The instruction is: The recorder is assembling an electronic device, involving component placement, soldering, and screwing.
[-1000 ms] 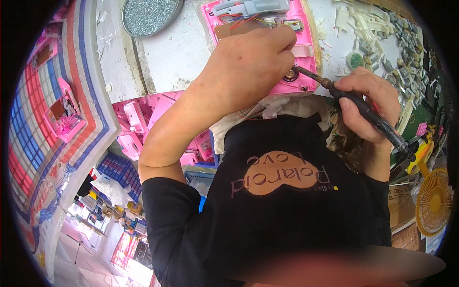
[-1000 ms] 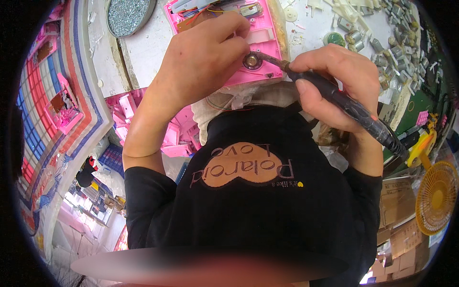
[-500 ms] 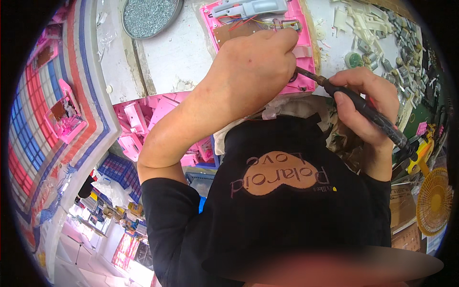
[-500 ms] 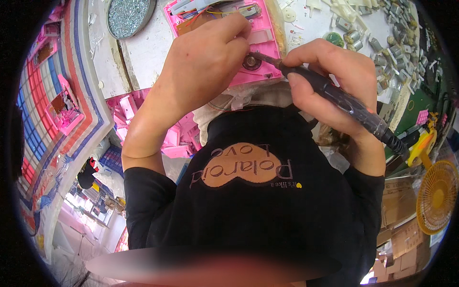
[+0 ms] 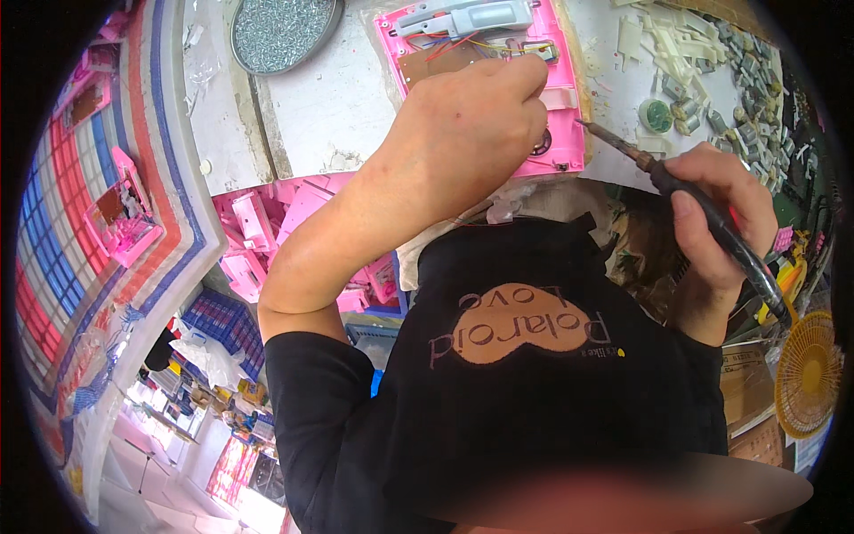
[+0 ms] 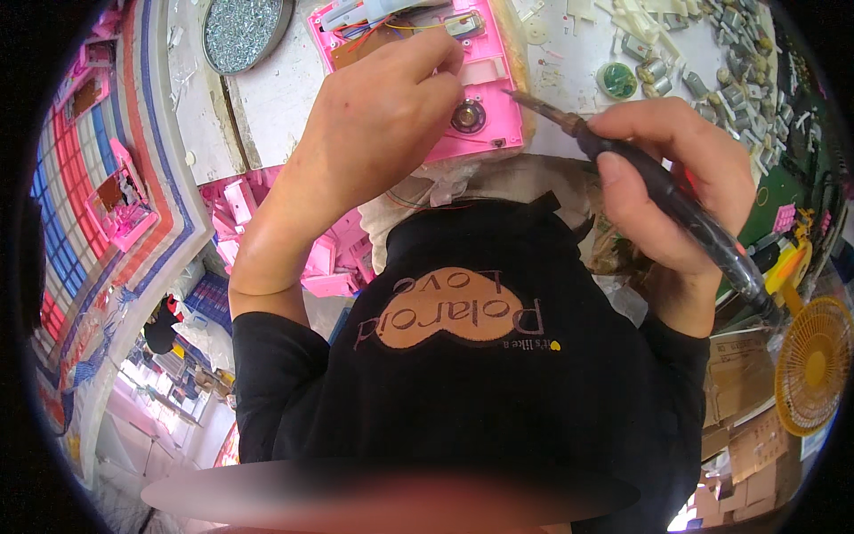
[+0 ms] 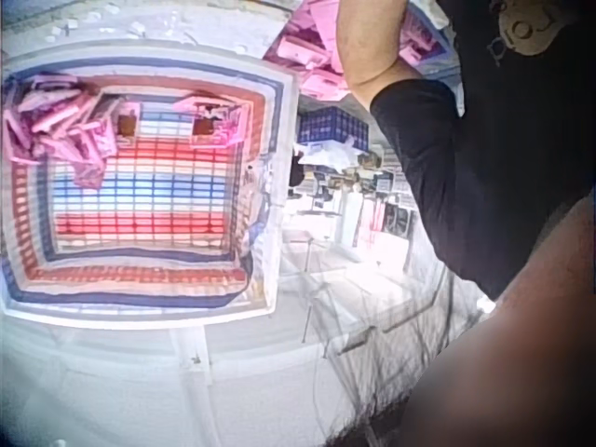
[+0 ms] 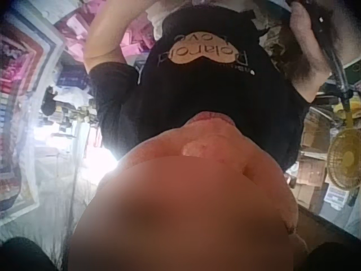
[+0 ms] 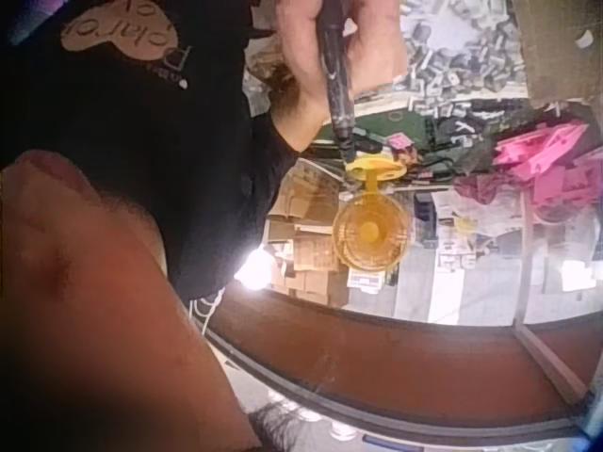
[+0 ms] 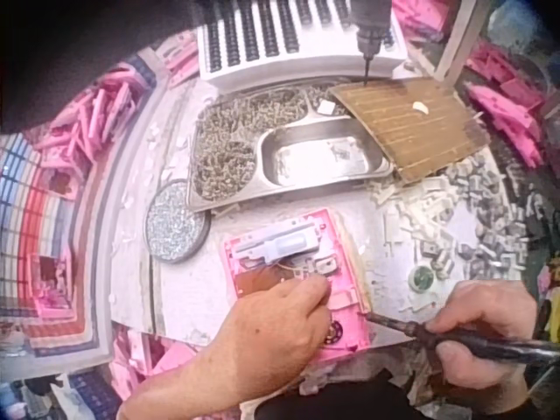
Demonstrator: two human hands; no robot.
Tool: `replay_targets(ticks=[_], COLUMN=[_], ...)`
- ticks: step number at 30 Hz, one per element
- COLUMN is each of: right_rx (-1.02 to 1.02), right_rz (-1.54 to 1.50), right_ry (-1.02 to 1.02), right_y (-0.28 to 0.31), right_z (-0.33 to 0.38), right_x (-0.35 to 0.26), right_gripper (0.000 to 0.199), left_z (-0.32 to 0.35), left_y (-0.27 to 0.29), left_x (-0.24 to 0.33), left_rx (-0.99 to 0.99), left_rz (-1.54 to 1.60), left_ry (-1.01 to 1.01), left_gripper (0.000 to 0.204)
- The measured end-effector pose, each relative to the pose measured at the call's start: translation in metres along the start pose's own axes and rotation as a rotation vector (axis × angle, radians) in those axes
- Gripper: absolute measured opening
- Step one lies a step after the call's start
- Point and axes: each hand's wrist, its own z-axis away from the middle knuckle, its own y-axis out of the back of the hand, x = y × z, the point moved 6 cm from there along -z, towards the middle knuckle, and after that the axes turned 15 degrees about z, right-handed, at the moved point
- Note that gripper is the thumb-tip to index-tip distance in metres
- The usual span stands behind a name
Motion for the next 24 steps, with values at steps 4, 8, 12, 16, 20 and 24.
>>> replay_targets(ticks=[4,8,12,16,20,24], right_rx=[0.069,0.157,0.174,0.176,0.2,0.404], right_rz=[-0.07,-0.002,-0.002,-0.002,0.007,0.01], right_ry=[-0.053,-0.092,-0.099,-0.102,-0.117,-0.181], right_y=[0.018,0.029,0.031,0.034,0.036,0.058], right_z=[0.011,0.02,0.021,0.023,0.026,0.048], right_x=[0.007,0.019,0.022,0.022,0.025,0.046], right_gripper=[0.026,0.027,0.027,0.028,0.028,0.029], left_z=[0.007,0.01,0.014,0.018,0.025,0.03], left_y=[0.004,0.002,-0.003,-0.007,-0.014,-0.002], left_x=[-0.002,0.001,-0.003,0.0,0.001,-0.004], left_rx=[0.105,0.072,0.093,0.17,0.24,0.311], left_rz=[0.126,0.165,0.132,0.115,0.099,0.224], left_ry=[-0.027,-0.146,-0.172,-0.089,-0.03,0.012], left_gripper=[0.017,0.025,0.027,0.027,0.032,0.039])
